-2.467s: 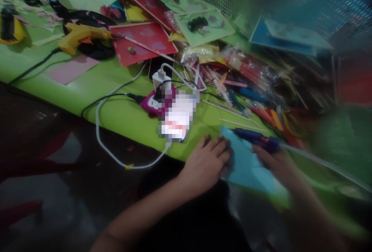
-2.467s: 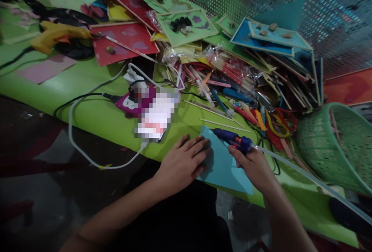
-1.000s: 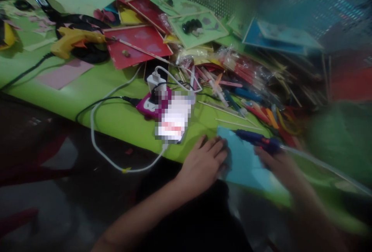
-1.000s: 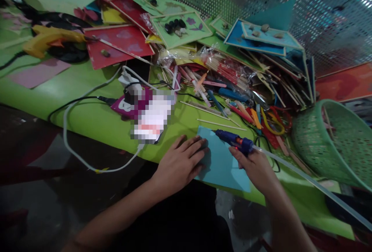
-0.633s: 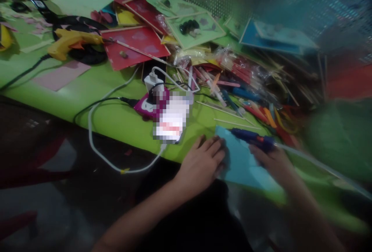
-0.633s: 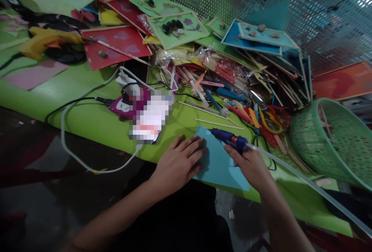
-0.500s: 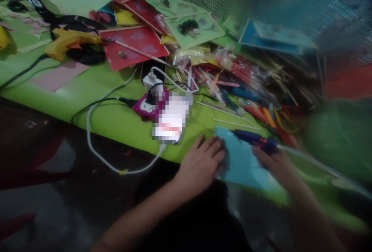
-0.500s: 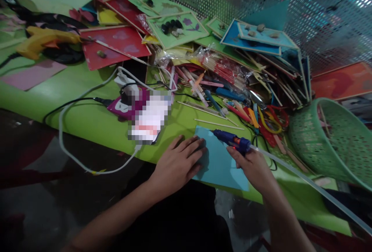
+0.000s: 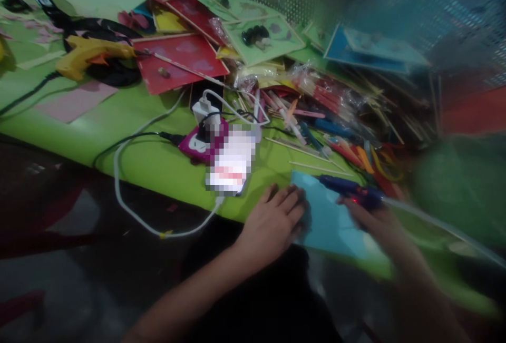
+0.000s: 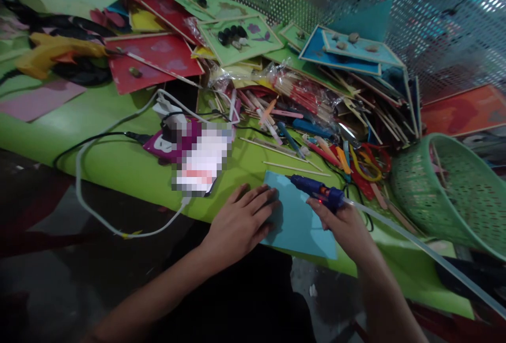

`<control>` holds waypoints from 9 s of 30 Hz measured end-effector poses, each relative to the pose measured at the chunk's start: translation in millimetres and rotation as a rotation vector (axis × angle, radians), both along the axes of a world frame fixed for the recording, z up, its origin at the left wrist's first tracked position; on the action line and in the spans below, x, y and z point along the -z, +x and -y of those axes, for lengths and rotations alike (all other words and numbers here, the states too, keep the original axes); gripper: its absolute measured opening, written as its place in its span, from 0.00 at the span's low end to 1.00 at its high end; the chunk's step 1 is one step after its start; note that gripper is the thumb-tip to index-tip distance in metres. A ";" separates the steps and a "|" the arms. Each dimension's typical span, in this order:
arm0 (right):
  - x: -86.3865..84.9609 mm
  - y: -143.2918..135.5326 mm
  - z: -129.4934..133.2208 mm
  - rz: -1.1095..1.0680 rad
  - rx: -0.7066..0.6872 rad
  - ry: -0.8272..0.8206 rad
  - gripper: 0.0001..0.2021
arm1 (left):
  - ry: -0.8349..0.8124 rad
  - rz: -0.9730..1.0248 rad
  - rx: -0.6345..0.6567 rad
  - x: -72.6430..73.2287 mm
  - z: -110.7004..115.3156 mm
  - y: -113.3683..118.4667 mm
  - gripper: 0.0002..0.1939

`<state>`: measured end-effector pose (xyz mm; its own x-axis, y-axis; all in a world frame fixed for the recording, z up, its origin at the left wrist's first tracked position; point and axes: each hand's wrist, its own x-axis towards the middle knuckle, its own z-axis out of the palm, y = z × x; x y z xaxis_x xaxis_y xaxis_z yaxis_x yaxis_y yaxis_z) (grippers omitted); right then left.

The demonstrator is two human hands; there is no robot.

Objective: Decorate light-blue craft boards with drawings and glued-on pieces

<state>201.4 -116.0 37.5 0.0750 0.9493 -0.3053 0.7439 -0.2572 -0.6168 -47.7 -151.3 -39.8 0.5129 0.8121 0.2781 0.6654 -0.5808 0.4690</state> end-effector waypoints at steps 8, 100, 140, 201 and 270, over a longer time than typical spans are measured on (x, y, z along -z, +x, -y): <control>-7.0 -0.8 0.0 0.023 0.028 -0.024 0.32 | 0.008 0.010 -0.017 4.2 0.9 2.9 0.21; 13.7 34.7 9.1 0.116 0.055 0.018 0.27 | 0.028 0.008 -0.042 1.7 0.8 2.8 0.20; 15.2 37.5 8.7 0.151 0.061 -0.002 0.28 | 0.036 0.010 -0.050 1.6 0.9 3.6 0.19; -0.6 31.6 83.9 -0.311 0.648 0.894 0.14 | -1.140 1.216 0.336 -11.7 22.8 154.8 0.31; 3.2 16.5 20.4 -0.028 0.089 0.089 0.28 | 0.015 -0.063 -0.012 -1.2 11.7 3.4 0.20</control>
<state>217.9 -136.3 34.3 0.1531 0.9627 -0.2229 0.7029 -0.2646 -0.6602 -44.2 -163.0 -38.6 0.5201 0.8143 0.2577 0.6999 -0.5792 0.4178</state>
